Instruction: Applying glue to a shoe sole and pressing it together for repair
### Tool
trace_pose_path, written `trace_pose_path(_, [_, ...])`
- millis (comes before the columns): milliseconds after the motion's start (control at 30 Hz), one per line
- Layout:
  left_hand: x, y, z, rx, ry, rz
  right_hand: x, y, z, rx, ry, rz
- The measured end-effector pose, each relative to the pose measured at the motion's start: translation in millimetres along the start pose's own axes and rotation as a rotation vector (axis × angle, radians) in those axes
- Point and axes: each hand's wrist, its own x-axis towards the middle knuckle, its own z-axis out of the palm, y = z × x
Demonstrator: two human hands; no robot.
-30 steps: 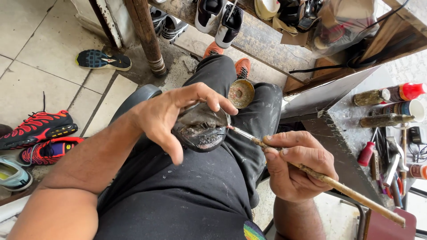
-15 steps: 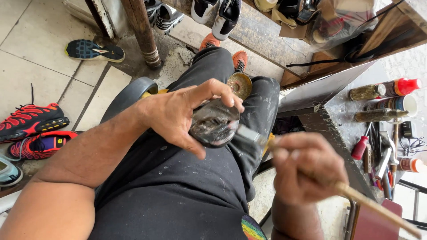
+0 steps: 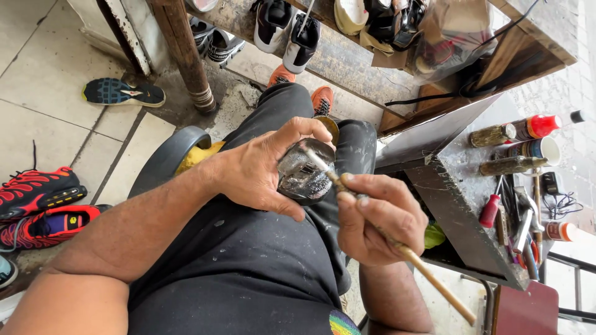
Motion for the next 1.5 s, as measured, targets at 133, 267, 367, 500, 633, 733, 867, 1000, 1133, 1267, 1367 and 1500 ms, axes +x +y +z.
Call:
trace_pose_path(133, [1.1,5.3,0.8,-0.032,-0.004,-0.055,5.5,-5.4,-2.5,-0.040,-0.064,-0.009])
trace_pose_path(267, [3.9,2.1,1.1,-0.036,-0.001,-0.023,2.4,-1.9,-7.1,-0.092,0.014,0.036])
trace_pose_path(367, [3.6,5.8,-1.5,-0.044,-0.016,-0.064,3.6,-7.2,-12.6,-0.021,-0.068,0.045])
trace_pose_path(500, [6.4,-1.5,-6.7,-0.023,-0.031,0.022,11.9,2.7,-18.8,0.207,-0.176,0.109])
trace_pose_path(633, [9.6,-4.9,-6.0,-0.075,-0.086,0.065,32.3,0.0,-22.1,0.194,-0.280,0.177])
trace_pose_path(733, [10.9,-3.6,-4.1,-0.073,-0.082,0.052,46.7,-1.8,-28.4,0.259,-0.386,0.239])
trace_pose_path(867, [14.3,-4.9,-4.0,-0.033,-0.105,-0.024,61.9,-3.4,-31.2,0.202,-0.582,0.168])
trace_pose_path(1000, [17.5,2.9,-5.3,-0.043,-0.109,-0.104,66.1,-3.8,-30.8,0.206,-0.630,0.168])
trace_pose_path(1133, [16.1,-1.1,-6.7,-0.029,-0.095,-0.095,61.2,-1.0,-50.2,0.216,-0.588,0.210])
trace_pose_path(1267, [13.1,-3.3,-15.6,0.025,-0.090,0.029,46.2,17.7,-81.4,0.273,-0.383,0.139])
trace_pose_path(1367, [7.3,-3.7,-16.1,0.047,-0.038,0.137,35.8,31.2,-72.4,0.300,-0.368,0.214])
trace_pose_path(1500, [7.6,1.2,-16.6,0.157,0.109,0.235,12.6,51.5,-19.6,0.454,-0.557,0.449])
